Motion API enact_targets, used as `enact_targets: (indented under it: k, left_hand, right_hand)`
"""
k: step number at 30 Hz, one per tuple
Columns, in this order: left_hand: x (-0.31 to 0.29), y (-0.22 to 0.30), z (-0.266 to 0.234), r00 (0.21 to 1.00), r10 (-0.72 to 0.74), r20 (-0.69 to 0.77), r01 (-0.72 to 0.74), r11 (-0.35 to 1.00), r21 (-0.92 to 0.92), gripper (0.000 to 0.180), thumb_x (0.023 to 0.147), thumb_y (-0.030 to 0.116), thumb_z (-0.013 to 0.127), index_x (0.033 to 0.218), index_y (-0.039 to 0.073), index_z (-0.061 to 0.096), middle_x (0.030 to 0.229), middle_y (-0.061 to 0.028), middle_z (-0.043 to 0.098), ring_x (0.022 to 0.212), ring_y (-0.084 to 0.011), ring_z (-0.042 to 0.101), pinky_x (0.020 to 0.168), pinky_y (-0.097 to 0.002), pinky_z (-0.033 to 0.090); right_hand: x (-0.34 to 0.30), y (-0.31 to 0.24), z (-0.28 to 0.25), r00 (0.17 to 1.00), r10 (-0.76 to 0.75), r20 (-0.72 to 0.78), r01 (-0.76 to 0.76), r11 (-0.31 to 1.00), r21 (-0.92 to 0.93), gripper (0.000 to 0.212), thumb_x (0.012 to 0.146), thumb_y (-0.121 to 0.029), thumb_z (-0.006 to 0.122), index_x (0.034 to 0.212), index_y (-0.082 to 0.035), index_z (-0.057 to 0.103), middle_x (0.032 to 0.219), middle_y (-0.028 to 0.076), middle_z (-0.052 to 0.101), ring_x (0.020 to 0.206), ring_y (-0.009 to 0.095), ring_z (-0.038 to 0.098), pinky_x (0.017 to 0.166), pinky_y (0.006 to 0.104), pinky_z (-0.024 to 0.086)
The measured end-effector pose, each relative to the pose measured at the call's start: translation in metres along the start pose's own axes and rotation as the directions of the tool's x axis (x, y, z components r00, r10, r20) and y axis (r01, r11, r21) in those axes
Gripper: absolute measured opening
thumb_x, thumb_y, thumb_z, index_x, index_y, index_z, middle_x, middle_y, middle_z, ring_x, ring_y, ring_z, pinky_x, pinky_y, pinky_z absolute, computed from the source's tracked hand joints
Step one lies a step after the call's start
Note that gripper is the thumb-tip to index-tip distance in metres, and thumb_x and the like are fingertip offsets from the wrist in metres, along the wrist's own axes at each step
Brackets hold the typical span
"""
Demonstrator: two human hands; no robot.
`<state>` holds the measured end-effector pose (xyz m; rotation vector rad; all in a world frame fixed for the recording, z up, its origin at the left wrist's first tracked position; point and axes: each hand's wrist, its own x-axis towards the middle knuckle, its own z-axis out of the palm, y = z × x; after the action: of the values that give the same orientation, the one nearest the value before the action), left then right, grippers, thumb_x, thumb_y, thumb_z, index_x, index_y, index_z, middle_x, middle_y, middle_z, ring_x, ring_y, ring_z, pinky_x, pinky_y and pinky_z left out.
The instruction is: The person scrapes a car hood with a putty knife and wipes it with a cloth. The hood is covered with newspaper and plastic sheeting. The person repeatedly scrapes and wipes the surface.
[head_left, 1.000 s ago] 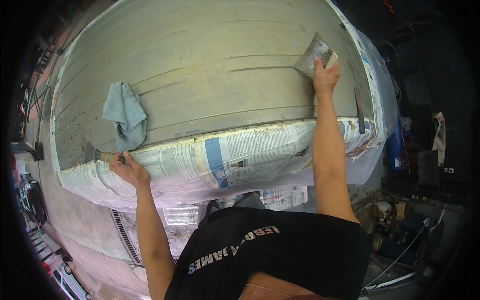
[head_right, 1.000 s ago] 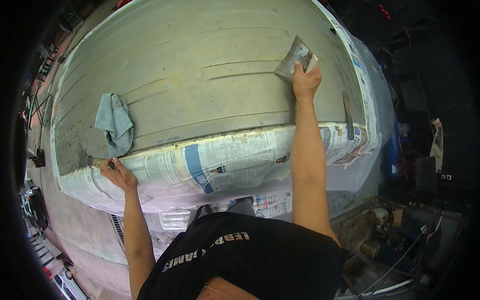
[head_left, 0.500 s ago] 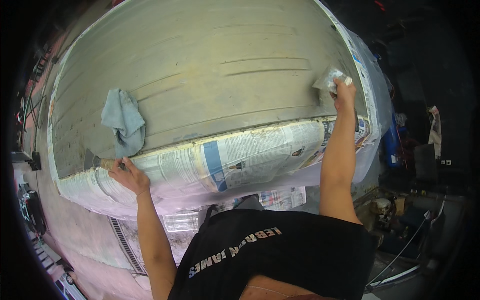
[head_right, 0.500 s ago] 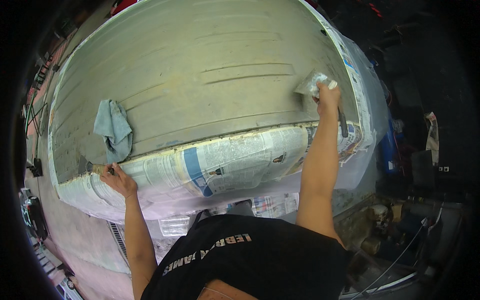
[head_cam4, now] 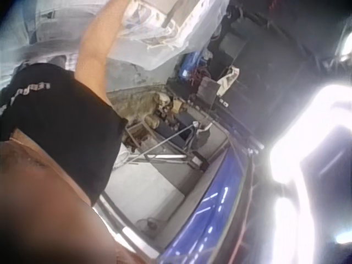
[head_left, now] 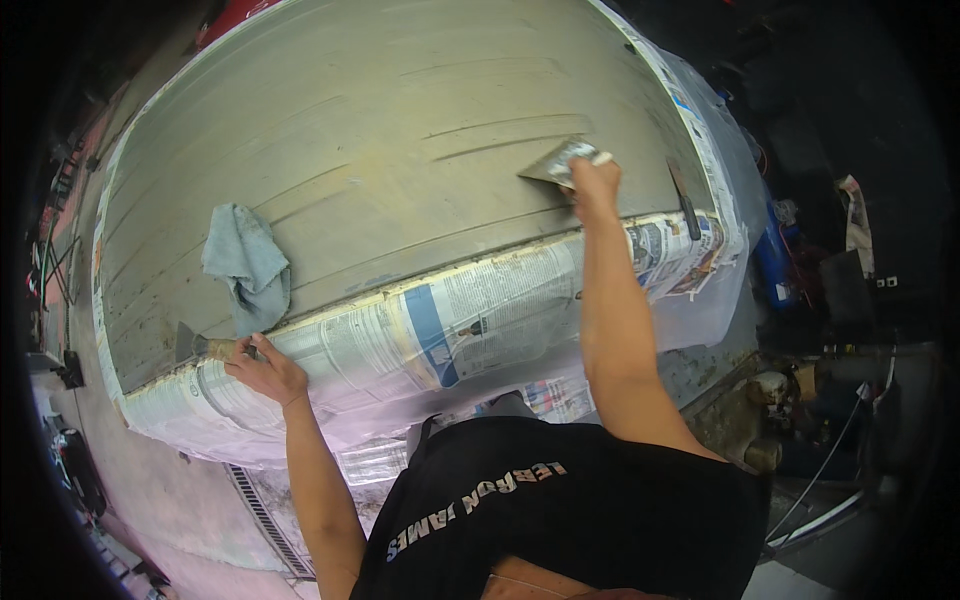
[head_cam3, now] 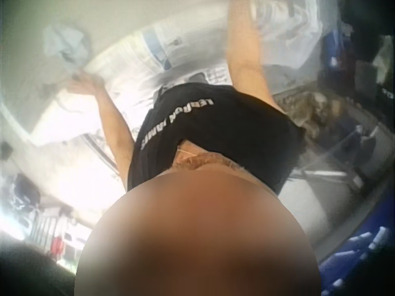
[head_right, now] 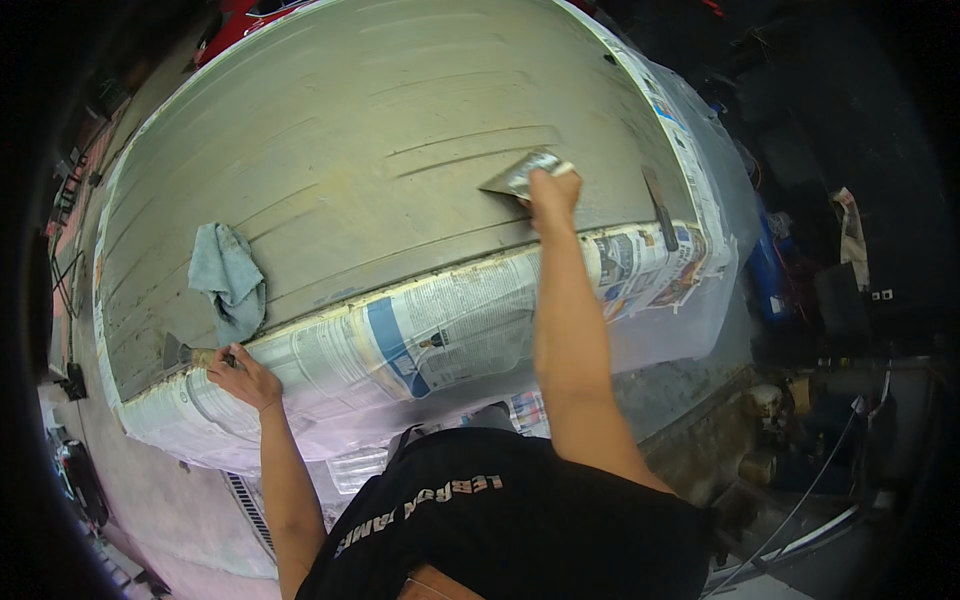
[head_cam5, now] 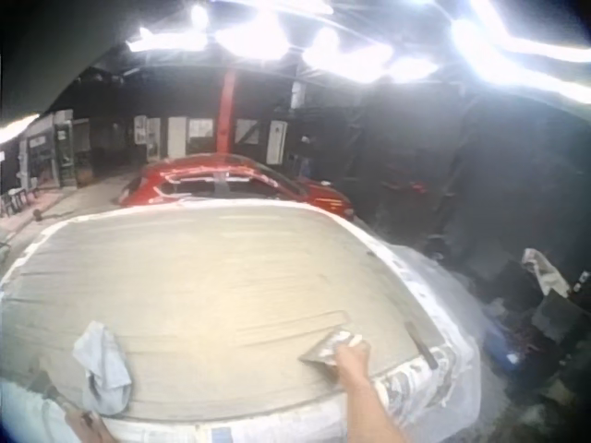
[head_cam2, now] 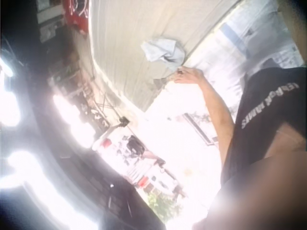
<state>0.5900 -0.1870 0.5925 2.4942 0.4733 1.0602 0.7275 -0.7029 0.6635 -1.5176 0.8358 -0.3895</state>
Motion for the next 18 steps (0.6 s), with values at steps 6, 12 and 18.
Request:
enact_targets:
  k: [6, 12, 18]
  left_hand:
    - [0.001, 0.002, -0.002, 0.999, -0.033, -0.014, 0.033, 0.999, 0.005, 0.039, 0.105, 0.039, 0.053, 0.113, 0.001, 0.056, 0.107, -0.0223, 0.049, 0.097, -0.0409, 0.051, 0.087, -0.0487, 0.04]
    - [0.002, 0.0, -0.002, 1.0, -0.005, -0.03, 0.005, 1.0, -0.005, 0.038, 0.104, 0.039, 0.054, 0.111, 0.001, 0.057, 0.107, -0.0221, 0.049, 0.097, -0.0407, 0.051, 0.087, -0.0485, 0.04]
    - [0.0, -0.001, -0.004, 0.999, 0.0, -0.039, -0.001, 1.0, -0.018, 0.036, 0.103, 0.037, 0.056, 0.112, 0.002, 0.057, 0.107, -0.0218, 0.049, 0.096, -0.0397, 0.052, 0.086, -0.0482, 0.04]
  right_hand:
    - [-0.014, 0.003, -0.005, 0.999, 0.023, -0.046, -0.011, 0.968, 0.251, 0.026, 0.083, -0.001, 0.064, 0.108, 0.003, 0.061, 0.096, 0.013, 0.07, 0.079, 0.024, 0.071, 0.054, 0.0352, 0.055]
    - [-0.067, 0.008, 0.082, 0.974, -0.053, 0.22, 0.031, 0.994, 0.1, 0.026, 0.082, -0.002, 0.068, 0.107, 0.004, 0.062, 0.098, 0.013, 0.068, 0.08, 0.022, 0.067, 0.067, 0.0366, 0.056]
    - [-0.023, 0.002, 0.0, 0.999, 0.031, -0.038, -0.02, 0.965, 0.263, 0.027, 0.083, -0.001, 0.067, 0.109, 0.001, 0.061, 0.099, 0.012, 0.068, 0.081, 0.022, 0.069, 0.059, 0.038, 0.056]
